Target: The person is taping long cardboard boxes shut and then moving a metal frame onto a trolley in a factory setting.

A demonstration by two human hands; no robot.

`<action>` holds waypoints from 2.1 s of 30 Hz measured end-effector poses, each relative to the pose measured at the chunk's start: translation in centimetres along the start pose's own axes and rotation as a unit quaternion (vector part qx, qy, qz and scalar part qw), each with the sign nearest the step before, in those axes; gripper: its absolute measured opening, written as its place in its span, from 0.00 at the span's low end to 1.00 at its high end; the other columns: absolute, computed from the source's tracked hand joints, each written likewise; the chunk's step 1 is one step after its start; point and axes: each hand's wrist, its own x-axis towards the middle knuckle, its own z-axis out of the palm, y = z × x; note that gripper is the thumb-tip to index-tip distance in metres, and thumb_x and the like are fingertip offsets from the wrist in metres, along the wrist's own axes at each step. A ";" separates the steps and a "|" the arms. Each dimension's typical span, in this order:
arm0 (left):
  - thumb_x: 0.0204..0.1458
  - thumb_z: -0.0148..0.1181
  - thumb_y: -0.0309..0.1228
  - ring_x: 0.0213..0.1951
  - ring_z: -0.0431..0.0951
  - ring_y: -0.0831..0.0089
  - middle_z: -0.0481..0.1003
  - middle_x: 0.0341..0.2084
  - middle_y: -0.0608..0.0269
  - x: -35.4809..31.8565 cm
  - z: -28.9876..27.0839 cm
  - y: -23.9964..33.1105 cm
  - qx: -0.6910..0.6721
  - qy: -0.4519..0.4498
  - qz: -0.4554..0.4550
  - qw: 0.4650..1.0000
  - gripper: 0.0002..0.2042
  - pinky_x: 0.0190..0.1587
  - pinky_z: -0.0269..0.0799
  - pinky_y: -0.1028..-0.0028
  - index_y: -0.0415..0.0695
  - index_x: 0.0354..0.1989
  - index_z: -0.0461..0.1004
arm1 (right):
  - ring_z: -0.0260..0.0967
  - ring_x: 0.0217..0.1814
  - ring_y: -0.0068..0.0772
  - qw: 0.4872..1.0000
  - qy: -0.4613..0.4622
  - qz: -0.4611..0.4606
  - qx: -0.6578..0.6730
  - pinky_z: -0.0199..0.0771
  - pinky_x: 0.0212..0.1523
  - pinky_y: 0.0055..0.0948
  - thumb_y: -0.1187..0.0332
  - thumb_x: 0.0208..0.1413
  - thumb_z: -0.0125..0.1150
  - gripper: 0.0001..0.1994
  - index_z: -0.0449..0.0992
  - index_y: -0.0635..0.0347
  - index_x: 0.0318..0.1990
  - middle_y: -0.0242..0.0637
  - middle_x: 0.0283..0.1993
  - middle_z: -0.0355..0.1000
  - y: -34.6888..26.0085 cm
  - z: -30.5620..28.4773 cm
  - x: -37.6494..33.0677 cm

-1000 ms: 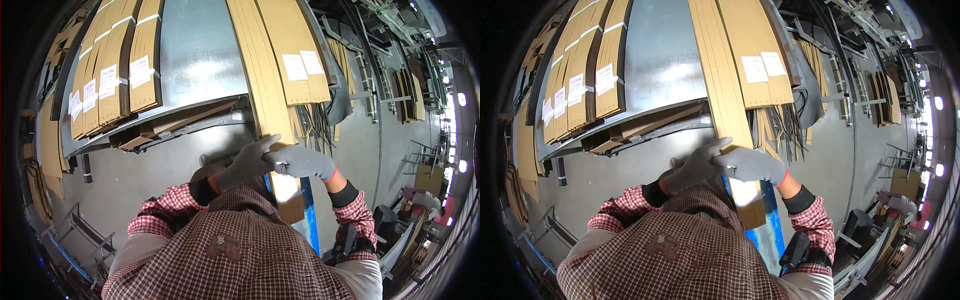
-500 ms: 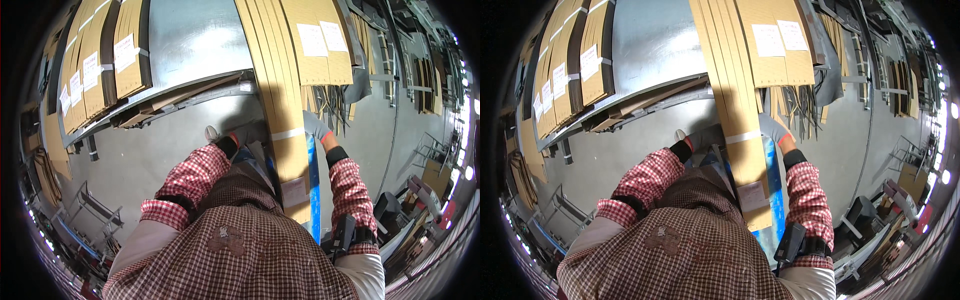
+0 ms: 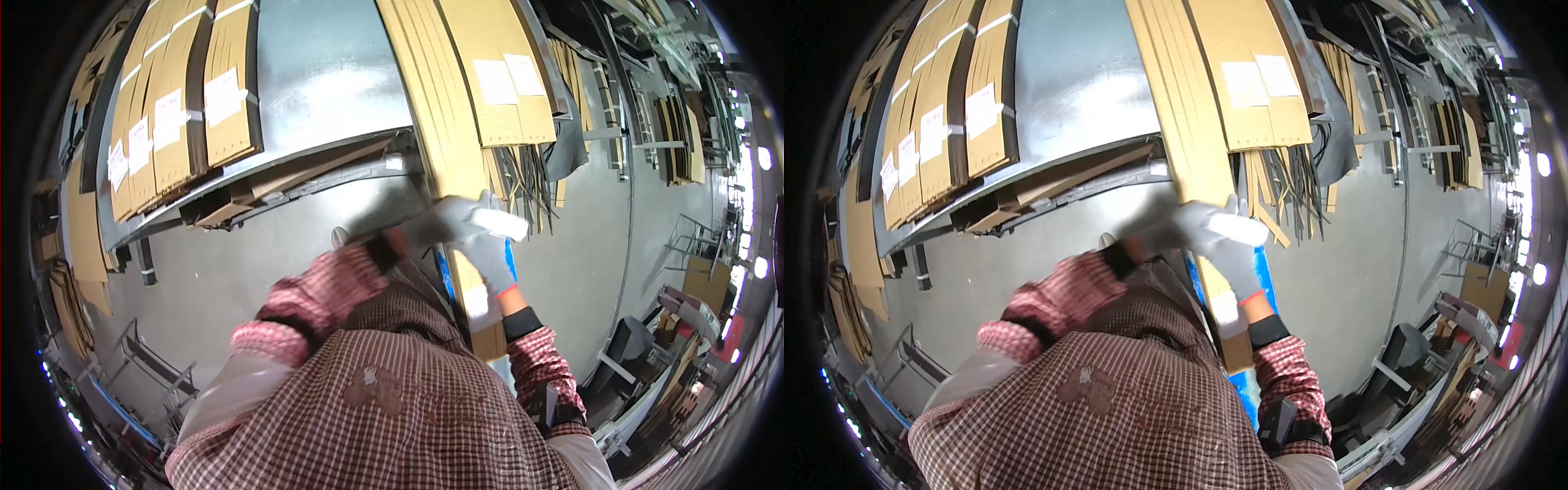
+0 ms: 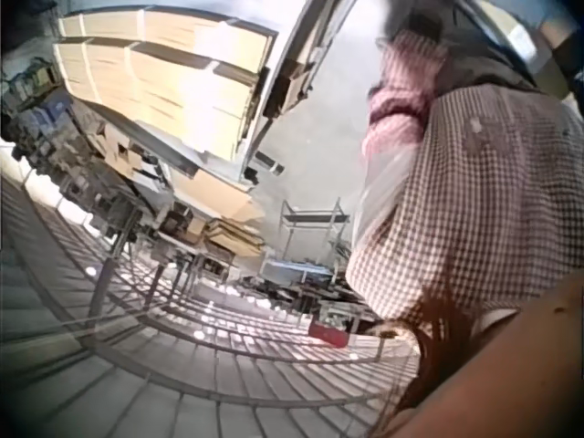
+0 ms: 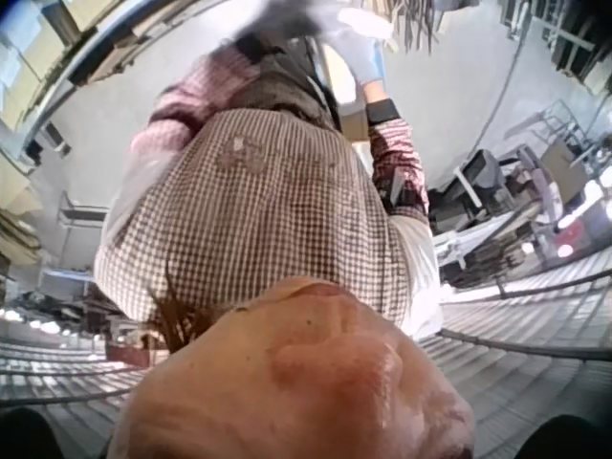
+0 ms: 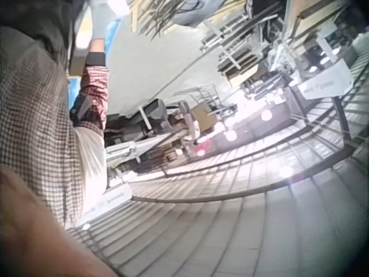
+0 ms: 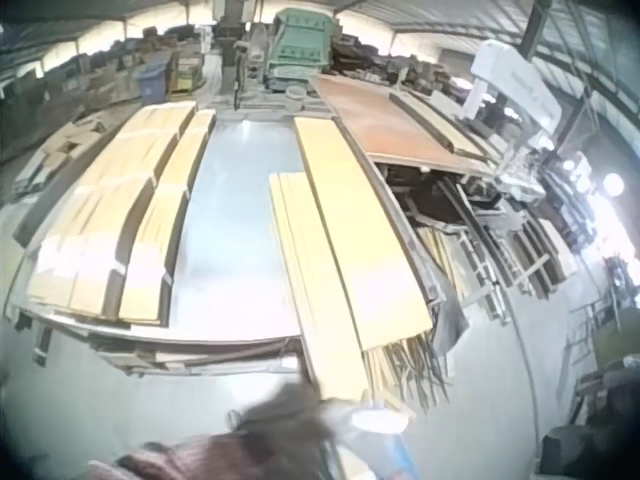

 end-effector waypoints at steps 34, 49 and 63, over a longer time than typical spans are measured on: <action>0.48 0.64 0.33 0.36 0.76 0.68 0.75 0.34 0.48 -5.5 4.3 7.4 0.123 0.230 -0.078 0.962 0.40 0.41 0.73 0.70 0.30 0.66 0.49 | 0.74 0.38 0.47 0.849 -0.358 -0.082 0.380 0.74 0.45 0.35 0.69 0.53 0.55 0.15 0.76 0.61 0.48 0.47 0.36 0.76 2.9 -13.4 8.3; 0.53 0.57 0.28 0.49 0.73 0.65 0.69 0.53 0.51 -4.4 -4.2 -12.0 0.299 0.039 -0.160 0.940 0.26 0.47 0.72 0.71 0.37 0.61 0.60 | 0.74 0.38 0.52 0.892 -0.302 -0.009 0.336 0.74 0.38 0.40 0.63 0.52 0.58 0.14 0.78 0.64 0.41 0.53 0.38 0.76 13.9 13.5 3.4; 0.55 0.57 0.35 0.30 0.76 0.67 0.75 0.32 0.58 -4.2 -3.4 -4.5 0.144 0.121 -0.161 0.969 0.15 0.34 0.74 0.68 0.43 0.49 0.70 | 0.57 0.59 0.68 0.991 -0.017 0.135 -0.021 0.58 0.58 0.56 0.50 0.45 0.66 0.45 0.55 0.65 0.67 0.71 0.64 0.51 -1.8 0.3 -0.1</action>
